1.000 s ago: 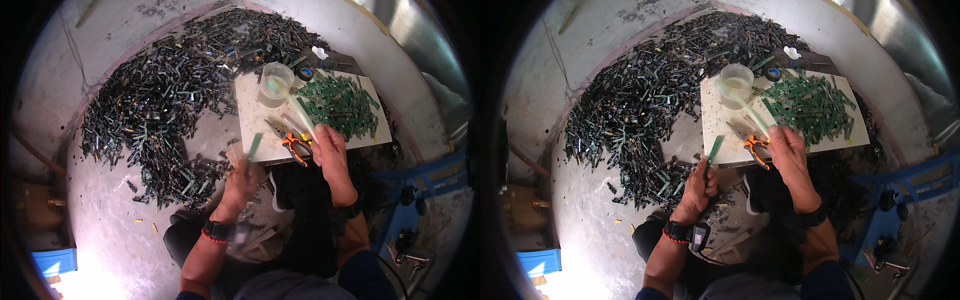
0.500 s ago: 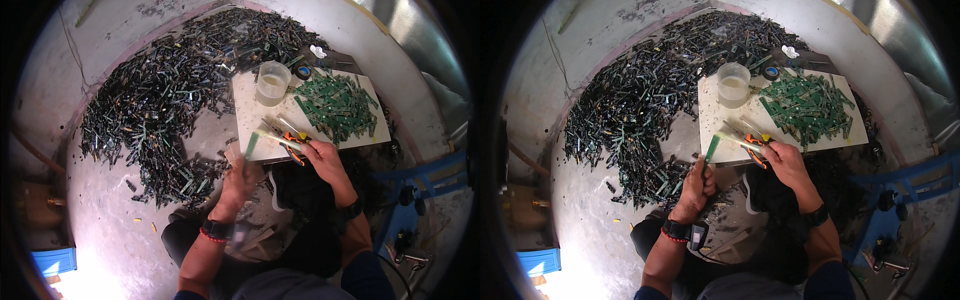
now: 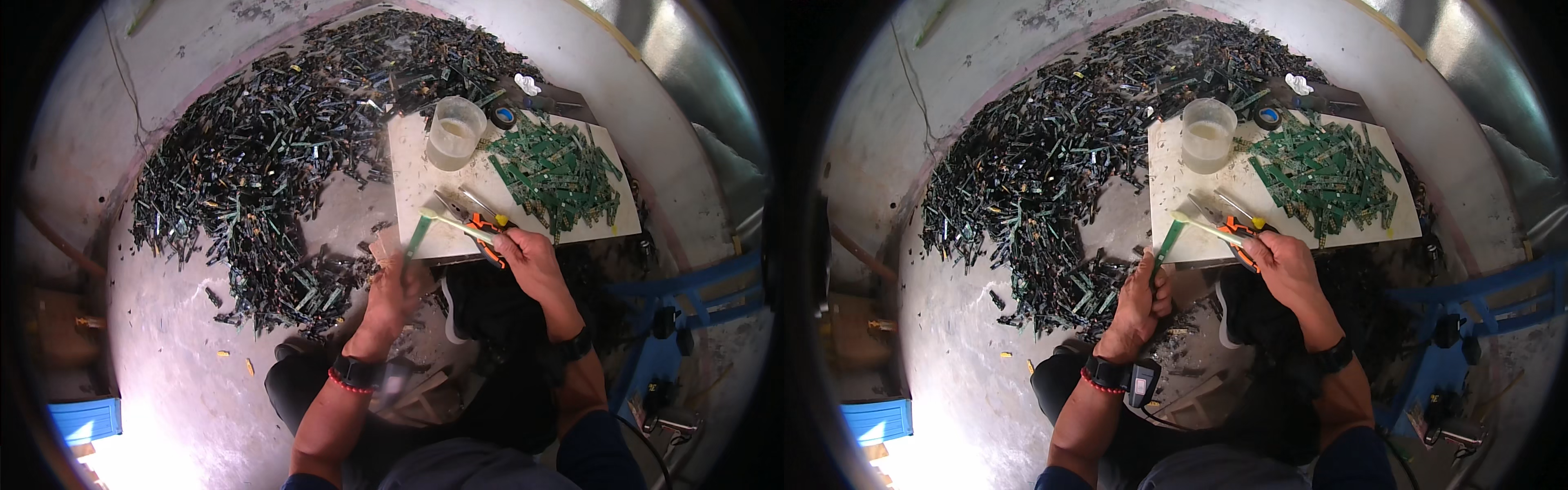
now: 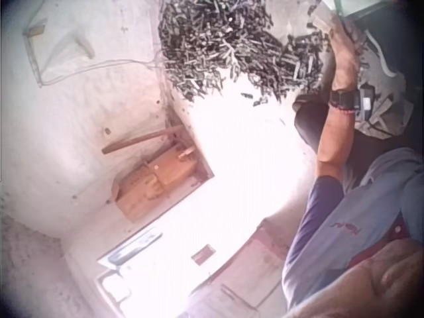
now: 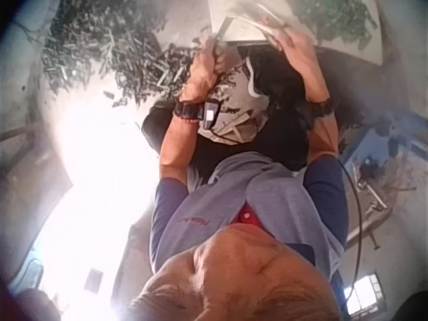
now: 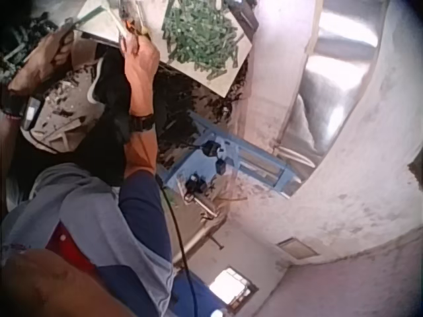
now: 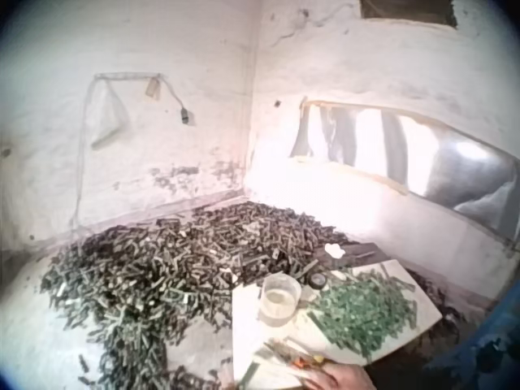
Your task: The person sits on the floor and uses pliers and a screwdriver to remove components from a green circuit board. The person places the removed components onto a nearby table and discards the board into a pile of debris.
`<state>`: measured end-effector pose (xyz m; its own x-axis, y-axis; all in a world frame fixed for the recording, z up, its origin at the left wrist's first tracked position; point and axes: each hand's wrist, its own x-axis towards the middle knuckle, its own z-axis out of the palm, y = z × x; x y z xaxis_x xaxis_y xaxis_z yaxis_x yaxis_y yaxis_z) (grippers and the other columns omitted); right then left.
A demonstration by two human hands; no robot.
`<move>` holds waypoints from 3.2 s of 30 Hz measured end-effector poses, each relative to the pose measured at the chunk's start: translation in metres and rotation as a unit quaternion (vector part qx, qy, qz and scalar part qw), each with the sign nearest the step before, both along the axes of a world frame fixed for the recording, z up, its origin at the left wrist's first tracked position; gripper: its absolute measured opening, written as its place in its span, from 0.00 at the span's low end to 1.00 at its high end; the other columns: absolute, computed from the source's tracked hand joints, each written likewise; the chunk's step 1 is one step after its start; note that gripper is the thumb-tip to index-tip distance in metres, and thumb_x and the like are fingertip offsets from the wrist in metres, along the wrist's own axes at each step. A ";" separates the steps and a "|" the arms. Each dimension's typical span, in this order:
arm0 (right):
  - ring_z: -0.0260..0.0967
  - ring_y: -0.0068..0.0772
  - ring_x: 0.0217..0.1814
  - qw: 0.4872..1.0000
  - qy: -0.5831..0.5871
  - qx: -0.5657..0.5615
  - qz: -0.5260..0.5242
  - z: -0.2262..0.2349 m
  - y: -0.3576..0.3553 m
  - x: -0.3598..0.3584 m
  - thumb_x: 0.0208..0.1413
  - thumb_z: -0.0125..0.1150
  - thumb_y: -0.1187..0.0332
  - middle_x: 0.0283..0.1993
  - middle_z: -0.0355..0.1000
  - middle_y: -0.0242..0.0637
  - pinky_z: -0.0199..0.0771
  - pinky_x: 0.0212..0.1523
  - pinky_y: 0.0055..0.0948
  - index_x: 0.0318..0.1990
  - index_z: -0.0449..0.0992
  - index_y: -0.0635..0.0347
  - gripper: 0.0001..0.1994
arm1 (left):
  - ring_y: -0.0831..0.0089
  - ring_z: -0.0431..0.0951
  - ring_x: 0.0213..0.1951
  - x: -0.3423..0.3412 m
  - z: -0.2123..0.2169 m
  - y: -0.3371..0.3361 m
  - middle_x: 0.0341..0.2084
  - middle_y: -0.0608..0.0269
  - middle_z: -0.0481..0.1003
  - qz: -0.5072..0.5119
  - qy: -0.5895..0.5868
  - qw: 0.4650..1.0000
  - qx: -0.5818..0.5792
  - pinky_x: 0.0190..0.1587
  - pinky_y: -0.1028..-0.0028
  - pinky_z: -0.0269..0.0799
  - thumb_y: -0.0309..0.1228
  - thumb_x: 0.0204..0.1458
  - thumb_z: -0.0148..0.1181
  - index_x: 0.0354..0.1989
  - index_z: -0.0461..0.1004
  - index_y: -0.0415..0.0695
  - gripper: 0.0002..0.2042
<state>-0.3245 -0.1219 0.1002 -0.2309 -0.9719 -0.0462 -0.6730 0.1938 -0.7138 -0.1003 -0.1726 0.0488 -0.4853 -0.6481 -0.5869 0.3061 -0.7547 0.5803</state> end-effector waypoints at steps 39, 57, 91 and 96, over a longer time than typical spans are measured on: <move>0.48 0.18 0.20 0.990 -0.099 0.079 0.061 0.014 0.001 -0.006 0.55 0.57 0.63 0.15 0.53 0.28 0.52 0.21 0.24 0.22 0.68 0.68 0.16 | 0.82 0.47 0.13 0.000 -0.001 0.001 0.12 0.74 0.53 0.011 0.022 0.999 0.032 0.16 0.80 0.43 0.54 0.58 0.43 0.19 0.57 0.50 0.22; 0.50 0.13 0.21 0.993 -0.106 0.055 0.008 0.009 0.000 -0.015 0.57 0.55 0.62 0.18 0.58 0.22 0.51 0.21 0.18 0.28 0.75 0.66 0.15 | 0.82 0.48 0.13 0.009 -0.001 0.000 0.11 0.75 0.53 0.014 0.034 0.999 0.025 0.16 0.80 0.42 0.49 0.59 0.43 0.20 0.56 0.51 0.19; 0.46 0.21 0.20 0.997 -0.065 0.016 0.031 0.010 0.000 -0.001 0.56 0.57 0.64 0.16 0.50 0.31 0.51 0.20 0.26 0.23 0.68 0.69 0.16 | 0.85 0.55 0.13 0.004 -0.030 0.004 0.13 0.73 0.60 0.050 -0.179 0.949 -0.256 0.14 0.83 0.48 0.50 0.58 0.46 0.19 0.62 0.47 0.22; 0.49 0.19 0.22 0.991 -0.099 -0.089 -0.006 0.025 -0.005 0.008 0.58 0.54 0.65 0.20 0.57 0.29 0.54 0.23 0.24 0.32 0.69 0.67 0.11 | 0.85 0.53 0.13 0.005 -0.018 0.006 0.13 0.73 0.59 0.033 -0.148 0.962 -0.226 0.14 0.82 0.46 0.49 0.58 0.46 0.19 0.62 0.48 0.21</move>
<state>-0.3169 -0.1272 0.1248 -0.2468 -0.9658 0.0798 -0.5144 0.0608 -0.8554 -0.0958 -0.1663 0.0312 -0.2894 -0.8929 -0.3448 0.1147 -0.3899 0.9137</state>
